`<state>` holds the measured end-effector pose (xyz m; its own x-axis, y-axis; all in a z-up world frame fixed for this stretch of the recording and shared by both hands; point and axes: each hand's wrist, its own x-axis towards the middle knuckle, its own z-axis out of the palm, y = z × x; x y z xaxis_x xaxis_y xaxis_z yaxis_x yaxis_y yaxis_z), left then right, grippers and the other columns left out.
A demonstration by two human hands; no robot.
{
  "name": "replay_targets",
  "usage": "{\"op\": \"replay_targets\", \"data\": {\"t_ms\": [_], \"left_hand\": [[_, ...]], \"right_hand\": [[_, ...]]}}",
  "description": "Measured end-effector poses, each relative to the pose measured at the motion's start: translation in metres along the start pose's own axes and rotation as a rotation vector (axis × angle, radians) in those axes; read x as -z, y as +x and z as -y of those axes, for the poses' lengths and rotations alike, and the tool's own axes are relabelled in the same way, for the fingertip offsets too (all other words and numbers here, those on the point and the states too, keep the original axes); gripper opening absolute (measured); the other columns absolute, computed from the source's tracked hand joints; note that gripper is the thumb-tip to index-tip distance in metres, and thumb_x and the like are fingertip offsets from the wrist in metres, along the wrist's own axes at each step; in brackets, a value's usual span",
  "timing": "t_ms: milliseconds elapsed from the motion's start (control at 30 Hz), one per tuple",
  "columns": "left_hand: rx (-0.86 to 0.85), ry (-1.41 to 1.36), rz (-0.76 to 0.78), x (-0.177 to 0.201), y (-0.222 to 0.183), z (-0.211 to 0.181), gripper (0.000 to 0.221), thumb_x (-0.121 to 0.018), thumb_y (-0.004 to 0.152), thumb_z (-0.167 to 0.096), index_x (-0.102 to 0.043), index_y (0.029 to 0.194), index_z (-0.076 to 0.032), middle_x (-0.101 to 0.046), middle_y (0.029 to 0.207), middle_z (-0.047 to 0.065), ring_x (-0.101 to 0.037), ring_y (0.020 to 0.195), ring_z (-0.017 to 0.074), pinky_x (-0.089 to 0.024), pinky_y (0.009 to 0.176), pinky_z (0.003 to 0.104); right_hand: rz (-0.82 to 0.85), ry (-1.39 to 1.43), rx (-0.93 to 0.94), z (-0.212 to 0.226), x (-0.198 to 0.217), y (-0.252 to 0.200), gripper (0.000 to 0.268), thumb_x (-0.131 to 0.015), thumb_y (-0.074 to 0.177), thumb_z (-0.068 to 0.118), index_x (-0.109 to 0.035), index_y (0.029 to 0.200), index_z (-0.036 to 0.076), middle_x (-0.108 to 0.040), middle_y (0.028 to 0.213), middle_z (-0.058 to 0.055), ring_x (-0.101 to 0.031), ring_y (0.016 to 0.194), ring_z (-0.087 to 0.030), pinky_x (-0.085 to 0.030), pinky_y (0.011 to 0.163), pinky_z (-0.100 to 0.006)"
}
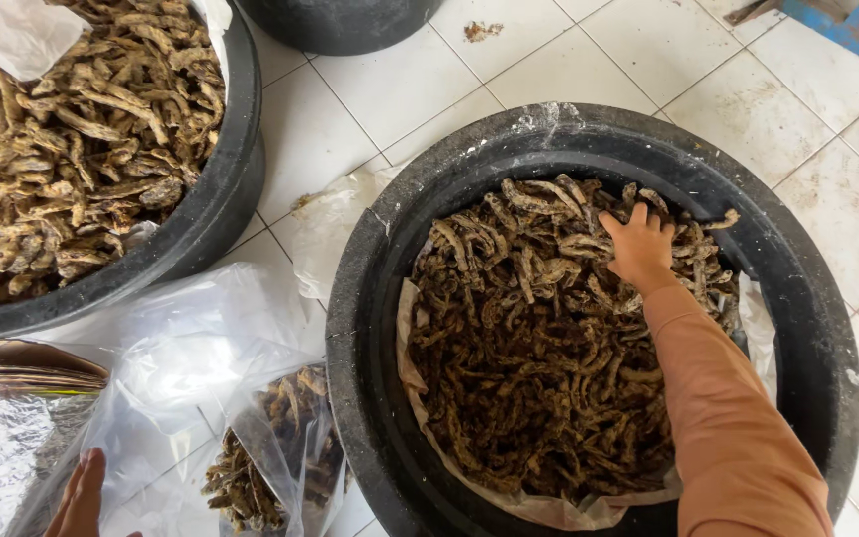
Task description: The person scoops dried fish from a large black basin and places it into clear plastic bags. They repeat this process, filling multiple bags and setting them aside on the tiled floor.
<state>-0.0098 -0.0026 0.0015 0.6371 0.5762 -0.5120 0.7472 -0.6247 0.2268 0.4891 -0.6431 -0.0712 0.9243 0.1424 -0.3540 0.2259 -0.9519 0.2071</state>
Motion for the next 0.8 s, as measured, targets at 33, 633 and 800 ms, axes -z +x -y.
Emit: {"op": "replay_targets", "data": {"t_ms": [33,633,800], "left_hand": [[-0.005,-0.005,-0.007,0.001,-0.001,-0.001,0.111,-0.073,0.078,-0.020,-0.008,0.167,-0.006,-0.017,0.169,0.025,-0.066,0.097,0.0329,-0.046,0.105,0.048],[-0.172,-0.078,-0.084,0.047,-0.114,-0.084,0.102,-0.077,0.084,-0.029,-0.014,0.161,-0.011,-0.027,0.168,0.017,-0.080,0.078,0.0279,-0.054,0.099,0.043],[-0.253,-0.246,-0.066,0.037,-0.115,-0.085,0.098,-0.072,0.085,-0.021,-0.013,0.161,-0.005,-0.027,0.166,0.020,-0.081,0.085,0.0351,-0.050,0.104,0.042]], "right_hand": [[0.024,-0.017,-0.029,0.001,0.001,0.003,0.095,-0.089,0.079,0.026,-0.037,0.156,0.042,-0.026,0.162,-0.022,-0.037,0.143,-0.048,-0.035,0.116,-0.063],[-0.301,0.353,0.025,0.029,0.008,-0.110,0.055,-0.080,0.081,0.010,-0.058,0.130,0.021,-0.064,0.118,-0.019,-0.068,0.079,-0.027,-0.058,0.063,-0.038],[-0.254,1.220,-0.189,0.034,0.080,-0.187,0.064,-0.080,0.077,0.005,-0.052,0.135,0.006,-0.070,0.103,-0.014,-0.067,0.075,-0.023,-0.058,0.063,-0.036]]}}
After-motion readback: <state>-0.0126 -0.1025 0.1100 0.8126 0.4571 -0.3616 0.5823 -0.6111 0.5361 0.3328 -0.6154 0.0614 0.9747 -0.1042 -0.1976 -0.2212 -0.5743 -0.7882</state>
